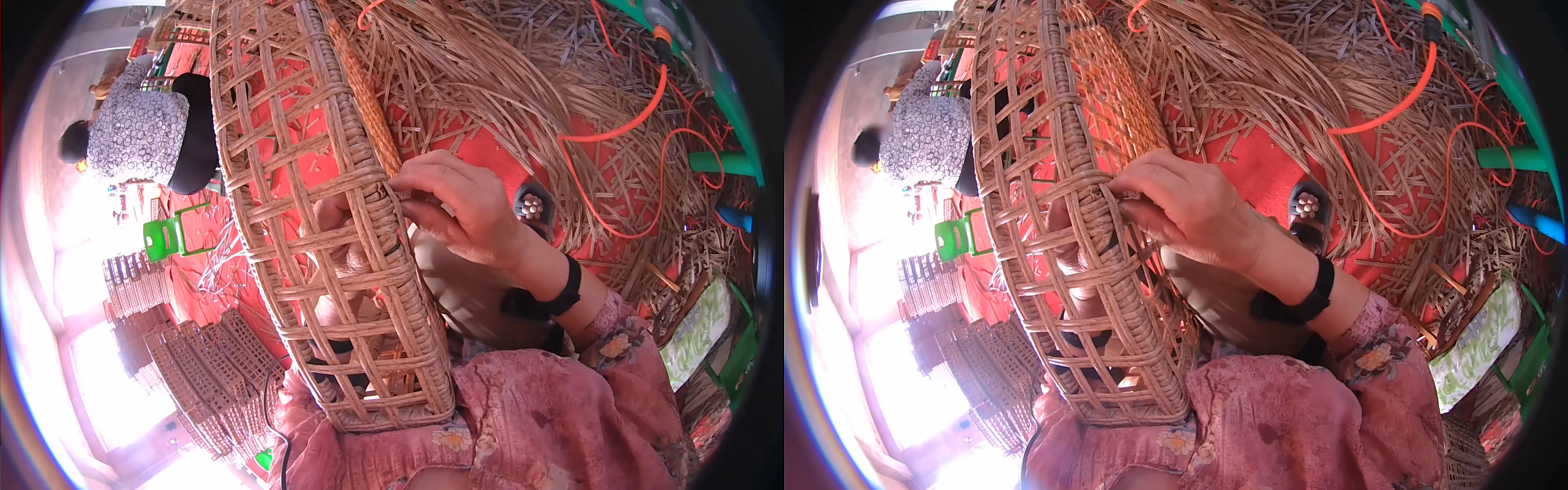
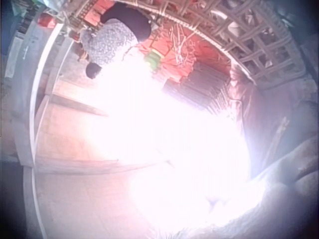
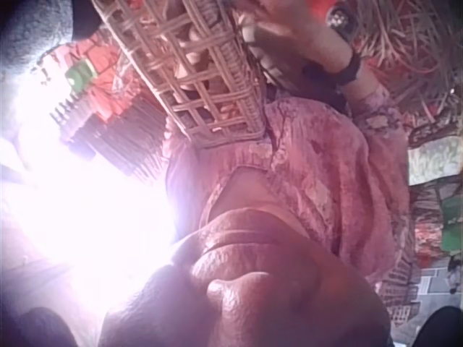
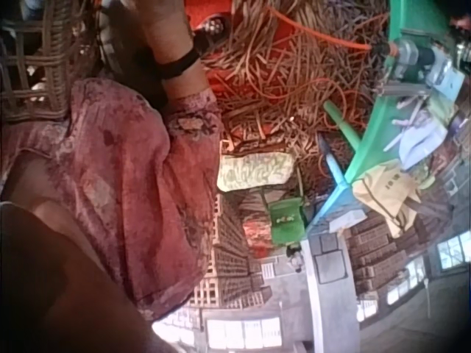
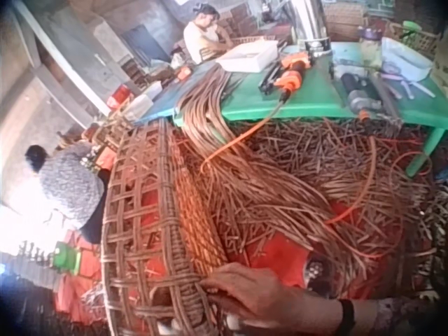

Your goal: The recorder is weaving a wicker or bamboo chair frame using long strips of material, threading them through the existing lattice.

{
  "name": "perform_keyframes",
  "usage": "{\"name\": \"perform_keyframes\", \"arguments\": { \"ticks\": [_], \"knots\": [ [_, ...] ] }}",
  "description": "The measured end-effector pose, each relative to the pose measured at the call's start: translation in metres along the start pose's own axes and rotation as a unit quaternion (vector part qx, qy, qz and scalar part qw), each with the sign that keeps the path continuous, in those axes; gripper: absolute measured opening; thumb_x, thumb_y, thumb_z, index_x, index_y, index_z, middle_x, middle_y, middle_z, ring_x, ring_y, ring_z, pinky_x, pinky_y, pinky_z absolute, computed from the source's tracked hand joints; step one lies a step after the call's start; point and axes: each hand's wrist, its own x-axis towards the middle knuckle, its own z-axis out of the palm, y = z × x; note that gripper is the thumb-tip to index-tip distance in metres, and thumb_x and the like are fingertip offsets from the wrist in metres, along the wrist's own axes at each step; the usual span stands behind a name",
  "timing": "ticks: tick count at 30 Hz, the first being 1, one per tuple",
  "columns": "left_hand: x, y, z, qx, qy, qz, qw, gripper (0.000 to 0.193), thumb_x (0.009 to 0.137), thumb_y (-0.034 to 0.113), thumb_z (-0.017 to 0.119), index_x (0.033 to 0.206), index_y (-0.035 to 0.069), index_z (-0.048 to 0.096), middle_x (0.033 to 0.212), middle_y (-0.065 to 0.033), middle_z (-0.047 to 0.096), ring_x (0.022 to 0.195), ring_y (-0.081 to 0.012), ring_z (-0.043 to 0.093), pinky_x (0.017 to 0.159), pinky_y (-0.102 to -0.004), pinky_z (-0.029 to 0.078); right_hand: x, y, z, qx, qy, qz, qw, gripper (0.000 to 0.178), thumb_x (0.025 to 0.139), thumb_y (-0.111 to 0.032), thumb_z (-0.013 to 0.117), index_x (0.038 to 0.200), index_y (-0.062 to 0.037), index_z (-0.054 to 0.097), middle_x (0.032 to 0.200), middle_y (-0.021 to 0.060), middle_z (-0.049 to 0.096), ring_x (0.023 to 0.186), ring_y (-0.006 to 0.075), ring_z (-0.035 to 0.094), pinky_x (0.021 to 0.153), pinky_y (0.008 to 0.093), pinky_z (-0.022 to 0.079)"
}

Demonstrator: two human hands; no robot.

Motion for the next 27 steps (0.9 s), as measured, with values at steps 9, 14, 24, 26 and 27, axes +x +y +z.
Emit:
{"name": "perform_keyframes", "arguments": {
  "ticks": [9,14,24,26,27],
  "knots": [
    [0.0,0.012,0.015,0.085,0.061,0.02,0.994,0.046,0.083,0.025,0.07,0.117,-0.003,0.056,0.088,-0.0084,0.063,0.069,-0.0148,0.062,0.052,-0.0254,0.049,0.003,0.007,-0.001,-0.081,-0.002,-0.075,0.994,0.025,0.072,-0.012,0.075,0.092,-0.0053,0.061,0.085,0.0064,0.064,0.071,0.0221,0.065,0.057,0.0303,0.053],
    [0.0,0.012,0.011,0.068,0.043,0.024,0.996,0.045,0.083,0.024,0.07,0.116,-0.003,0.056,0.088,-0.0084,0.063,0.069,-0.0147,0.062,0.052,-0.0253,0.049,0.006,0.007,-0.002,-0.089,-0.026,-0.087,0.992,0.027,0.071,-0.01,0.075,0.093,-0.0028,0.061,0.087,0.0099,0.064,0.073,0.0249,0.065,0.058,0.0313,0.052],
    [0.001,0.0,-0.003,0.019,0.003,0.007,1.0,0.043,0.083,0.024,0.07,0.114,-0.003,0.057,0.087,-0.0084,0.063,0.069,-0.0144,0.061,0.051,-0.025,0.049,0.001,0.0,-0.005,0.022,-0.065,0.059,0.996,0.025,0.073,0.004,0.066,0.097,0.001,0.06,0.092,0.0102,0.064,0.074,0.0175,0.065,0.062,0.0255,0.051],
    [0.0,0.0,-0.005,0.011,-0.002,0.005,1.0,0.043,0.082,0.023,0.07,0.114,-0.003,0.057,0.087,-0.0084,0.063,0.069,-0.0144,0.061,0.051,-0.0249,0.049,0.002,-0.013,-0.004,0.088,-0.048,0.103,0.99,0.024,0.075,0.005,0.064,0.098,0.0014,0.06,0.094,0.0093,0.063,0.077,0.015,0.064,0.064,0.0244,0.051],
    [0.001,-0.002,-0.006,0.007,-0.004,0.002,1.0,0.043,0.082,0.023,0.07,0.114,-0.003,0.057,0.087,-0.0084,0.063,0.069,-0.0143,0.061,0.051,-0.0249,0.049,0.002,-0.016,-0.004,0.151,-0.029,0.147,0.977,0.023,0.077,0.007,0.061,0.1,0.0017,0.059,0.097,0.0085,0.062,0.08,0.0124,0.063,0.067,0.0233,0.05]
  ]
}}
